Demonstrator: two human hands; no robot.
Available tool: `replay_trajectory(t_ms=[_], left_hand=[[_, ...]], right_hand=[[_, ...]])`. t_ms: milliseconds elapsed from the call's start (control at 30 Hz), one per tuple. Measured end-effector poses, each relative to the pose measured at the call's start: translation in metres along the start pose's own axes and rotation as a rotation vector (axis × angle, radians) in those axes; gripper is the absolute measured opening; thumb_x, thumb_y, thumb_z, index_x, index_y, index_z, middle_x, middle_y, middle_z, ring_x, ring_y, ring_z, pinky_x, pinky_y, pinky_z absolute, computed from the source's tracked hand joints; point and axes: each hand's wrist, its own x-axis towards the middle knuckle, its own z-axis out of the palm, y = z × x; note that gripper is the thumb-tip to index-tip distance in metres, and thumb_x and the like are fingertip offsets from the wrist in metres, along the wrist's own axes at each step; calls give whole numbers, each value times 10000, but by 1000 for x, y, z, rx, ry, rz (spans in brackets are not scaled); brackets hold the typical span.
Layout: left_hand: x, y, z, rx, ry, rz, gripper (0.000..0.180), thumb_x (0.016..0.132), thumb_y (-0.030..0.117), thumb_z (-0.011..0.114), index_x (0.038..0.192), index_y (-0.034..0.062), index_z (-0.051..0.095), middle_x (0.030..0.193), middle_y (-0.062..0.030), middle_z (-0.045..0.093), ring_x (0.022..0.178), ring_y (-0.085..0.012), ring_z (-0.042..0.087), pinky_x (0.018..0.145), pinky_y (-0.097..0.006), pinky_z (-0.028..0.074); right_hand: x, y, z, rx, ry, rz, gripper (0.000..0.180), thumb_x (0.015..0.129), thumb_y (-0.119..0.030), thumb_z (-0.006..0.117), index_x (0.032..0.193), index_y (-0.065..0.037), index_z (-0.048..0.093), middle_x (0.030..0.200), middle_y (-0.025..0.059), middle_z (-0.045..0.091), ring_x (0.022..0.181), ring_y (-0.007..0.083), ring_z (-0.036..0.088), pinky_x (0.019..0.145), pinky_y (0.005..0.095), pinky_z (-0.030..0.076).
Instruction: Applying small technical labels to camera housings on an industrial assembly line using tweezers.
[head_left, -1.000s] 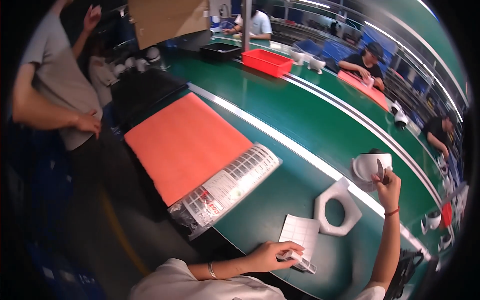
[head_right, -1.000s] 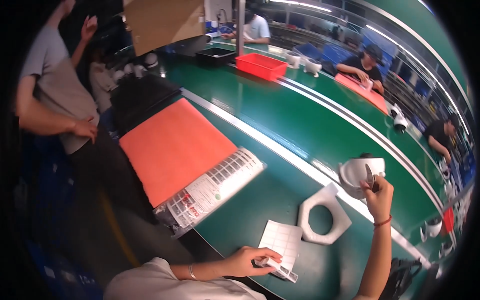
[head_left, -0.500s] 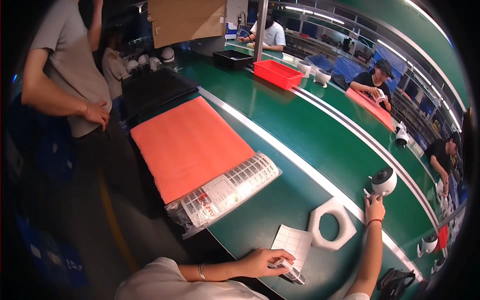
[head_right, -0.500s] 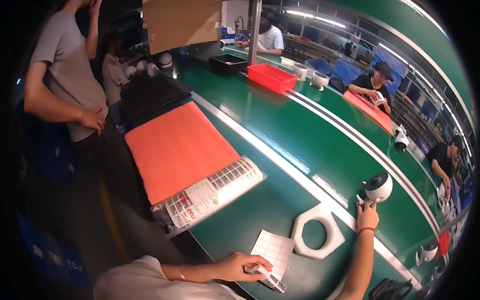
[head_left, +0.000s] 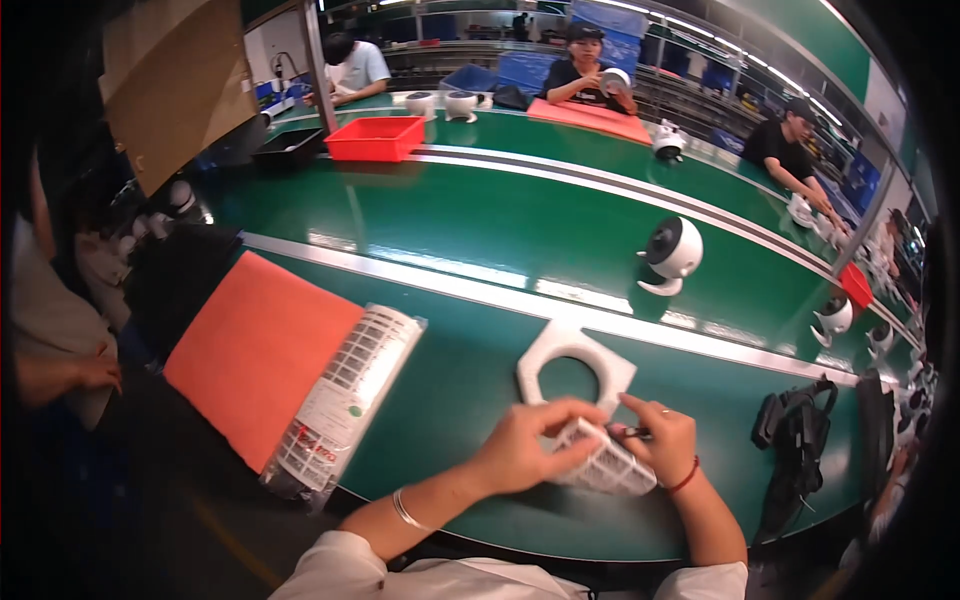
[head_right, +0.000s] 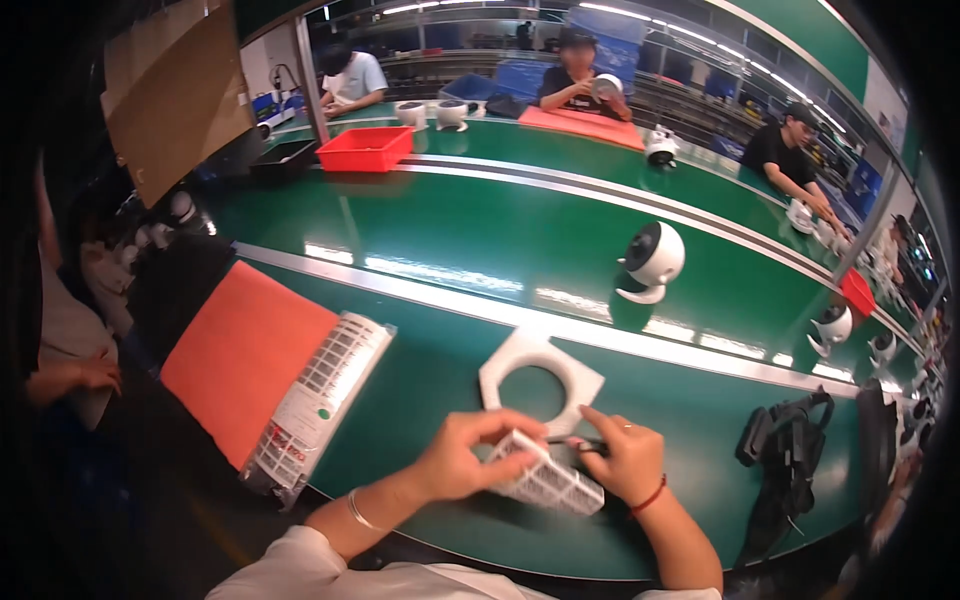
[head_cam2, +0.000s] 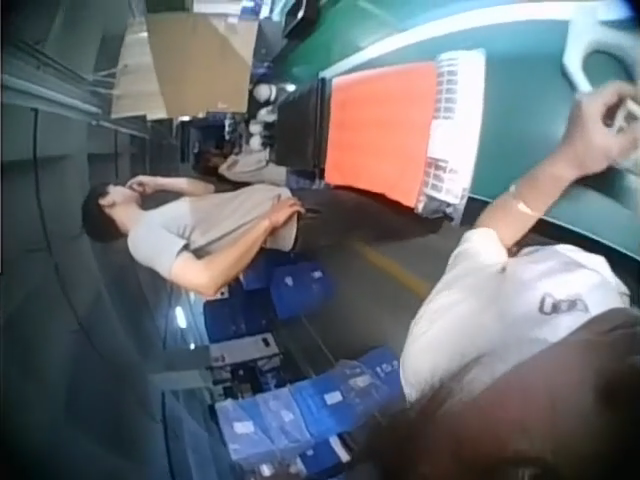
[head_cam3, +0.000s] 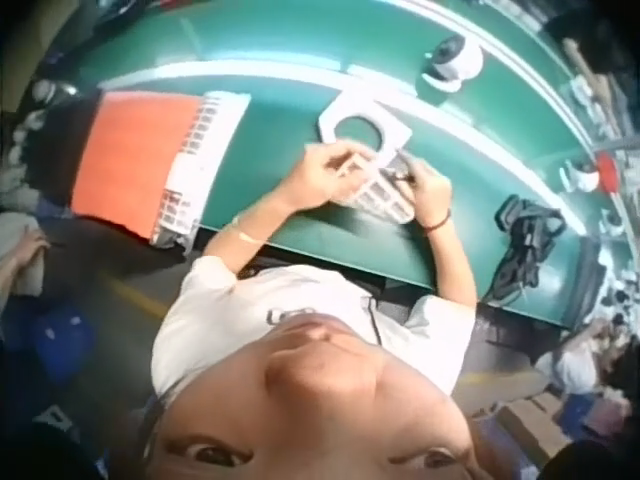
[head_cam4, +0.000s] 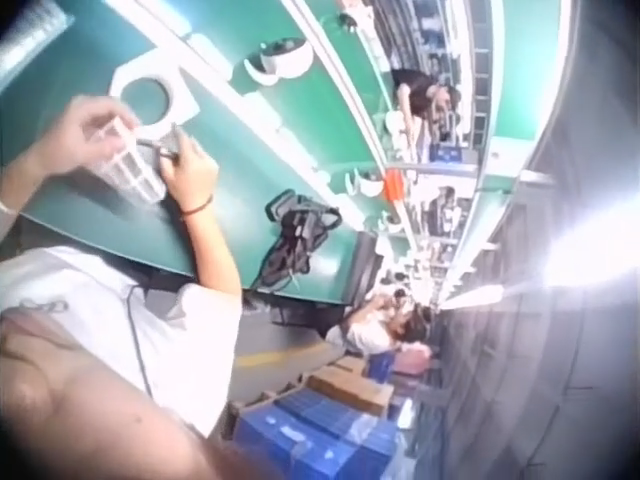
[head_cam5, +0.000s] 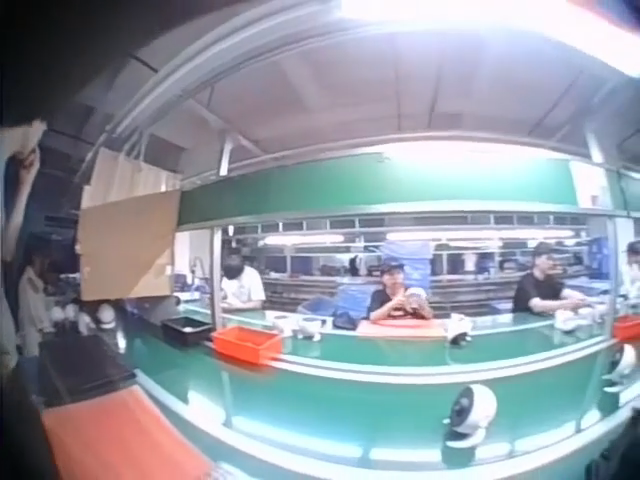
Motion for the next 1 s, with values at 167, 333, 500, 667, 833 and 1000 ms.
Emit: replay_trajectory(t_ms=[167,333,500,667,833,1000], left_hand=[[24,-23,-5,-251,70,-224,284,925,73,682,1193,-6,632,991,-70,711,916,-102,663,807,-246,540],[12,-48,19,-20,117,-121,253,911,152,703,1147,66,668,891,-15,673,758,-41,547,668,-235,471],[2,-47,42,100,63,-104,322,881,255,696,1165,120,628,766,-83,665,669,-173,617,647,-331,480],[-1,-40,43,96,-2,-143,382,877,234,675,1229,122,576,749,-94,667,662,-221,646,637,-352,491],[0,-42,41,159,-39,-149,414,872,229,661,1255,118,552,792,-105,693,729,-282,685,666,-374,520],[0,-42,40,217,-61,-132,478,866,231,656,1314,130,521,821,-118,697,763,-323,689,684,-403,533]], right_hand=[[-5,7,4,-112,-60,-78,434,724,-267,739,1139,-150,680,696,63,604,599,271,629,545,381,492],[-14,14,10,27,-16,9,316,757,-231,778,1014,-85,666,704,69,612,562,237,600,511,360,462],[-16,14,13,90,43,39,277,729,-63,769,972,-42,639,662,105,554,546,248,563,535,353,458],[-16,8,3,66,-50,58,154,811,-57,693,958,-91,663,785,112,621,633,279,605,589,377,484],[-12,2,1,29,-62,-3,108,855,-96,689,958,-109,660,801,114,656,668,312,632,605,378,509],[-11,1,4,39,-24,-35,117,859,-94,690,973,-111,670,829,118,666,682,309,637,604,380,510]])
